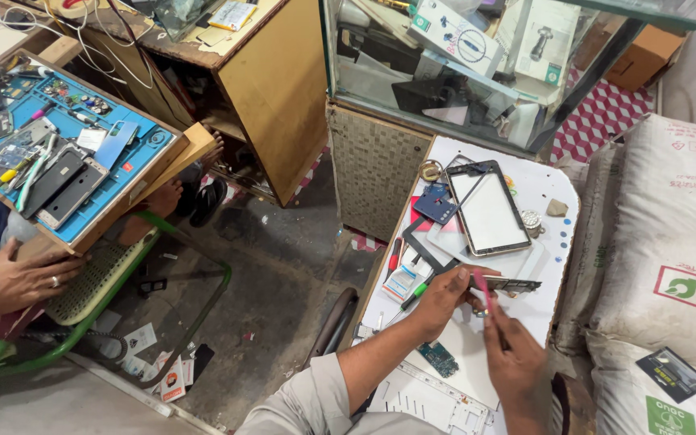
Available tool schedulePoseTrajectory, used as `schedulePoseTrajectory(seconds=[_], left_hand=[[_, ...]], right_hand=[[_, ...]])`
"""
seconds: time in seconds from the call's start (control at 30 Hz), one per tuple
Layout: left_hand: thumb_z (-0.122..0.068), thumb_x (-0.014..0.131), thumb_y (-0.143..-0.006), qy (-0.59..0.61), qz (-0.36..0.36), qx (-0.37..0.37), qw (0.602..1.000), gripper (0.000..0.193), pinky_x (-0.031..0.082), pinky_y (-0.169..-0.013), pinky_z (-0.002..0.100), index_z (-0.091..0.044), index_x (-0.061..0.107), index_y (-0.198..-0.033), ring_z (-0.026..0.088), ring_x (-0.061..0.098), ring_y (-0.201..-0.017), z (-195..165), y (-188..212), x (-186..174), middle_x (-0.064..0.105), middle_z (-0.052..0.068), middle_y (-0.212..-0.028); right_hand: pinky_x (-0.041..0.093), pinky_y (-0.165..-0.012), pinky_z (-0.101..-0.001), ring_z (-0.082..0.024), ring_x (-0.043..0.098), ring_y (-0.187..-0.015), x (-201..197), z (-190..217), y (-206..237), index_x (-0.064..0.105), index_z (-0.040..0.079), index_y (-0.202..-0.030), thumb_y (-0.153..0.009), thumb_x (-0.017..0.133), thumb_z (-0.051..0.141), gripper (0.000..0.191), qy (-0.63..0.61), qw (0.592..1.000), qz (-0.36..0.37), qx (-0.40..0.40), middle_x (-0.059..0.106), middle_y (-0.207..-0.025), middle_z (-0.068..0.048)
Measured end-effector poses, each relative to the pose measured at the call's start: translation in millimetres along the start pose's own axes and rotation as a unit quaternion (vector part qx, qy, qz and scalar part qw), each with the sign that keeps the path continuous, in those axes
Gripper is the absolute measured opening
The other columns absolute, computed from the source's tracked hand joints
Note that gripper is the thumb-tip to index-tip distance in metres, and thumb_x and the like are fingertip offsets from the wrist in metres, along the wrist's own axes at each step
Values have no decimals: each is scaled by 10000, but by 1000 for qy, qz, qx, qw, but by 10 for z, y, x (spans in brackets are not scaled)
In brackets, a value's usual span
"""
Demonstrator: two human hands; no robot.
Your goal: The person sits at a workbench holding a green phone motherboard in one hand and brushes its surface with a pink brush held in the other hand, working over the board repeatedly. A disassembled phone with its screen lies on the bench beside them while they clean the board.
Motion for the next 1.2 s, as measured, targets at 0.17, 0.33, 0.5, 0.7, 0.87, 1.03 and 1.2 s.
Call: schedulePoseTrajectory(seconds=[0.17,0.33,0.5,0.7,0.87,1.03,1.2], left_hand=[[-602,431,-1072,37,-14,6,999,667,522,-912,330,-15,595,-1342,171,624,-1089,18,50,15,667,98,-1190],[-582,466,-1085,95,-7,12,995,635,516,-917,343,-7,589,-1325,181,619,-1107,-53,52,50,665,96,-1223],[-559,490,-1094,115,6,1,993,618,501,-918,332,-10,587,-1361,179,603,-1142,-29,25,48,651,110,-1241],[-611,457,-1045,44,-1,-10,999,682,516,-933,333,-19,575,-1363,192,629,-1135,-32,32,34,660,127,-1218],[-639,428,-1047,35,-13,-9,999,734,513,-937,321,3,582,-1368,183,625,-1120,-53,46,48,660,126,-1218],[-644,412,-1046,28,-8,10,1000,724,525,-916,324,-16,578,-1364,178,631,-1116,-5,-7,70,666,108,-1224],[-634,413,-1047,10,-14,-5,1000,726,521,-945,306,-19,571,-1399,167,627,-1143,51,-26,76,663,104,-1237]], right_hand=[[516,-678,-245,-80,654,-784,-108,-31,94,681,37,-1338,-972,698,37,367,-89,992,-76,-48,737,-949,-105],[521,-706,-242,-84,656,-785,-157,-22,92,690,49,-1333,-965,709,38,369,-98,990,-92,-50,745,-944,-115],[531,-700,-251,-78,677,-796,-148,101,45,687,19,-1313,-946,688,25,367,-59,994,-62,-72,750,-980,-137],[503,-613,-246,-68,636,-728,-162,40,74,676,11,-1349,-1000,675,44,351,-99,990,-104,-5,730,-911,-115],[497,-604,-262,-72,632,-681,-113,115,71,715,3,-1270,-938,705,31,333,-25,995,-72,-57,720,-825,-122],[488,-617,-246,-57,604,-717,-215,-11,66,663,26,-1365,-1003,672,26,362,-72,989,-124,-22,730,-933,-116],[472,-581,-269,-84,575,-614,-98,15,40,723,74,-1309,-940,723,64,369,-37,996,-66,-43,669,-734,-109]])
Point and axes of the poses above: each hand's wrist, its own y-axis away from the middle knuckle, its own x-axis out of the palm, z = x × y, the point moved 8 cm from there along -y, towards the middle knuckle
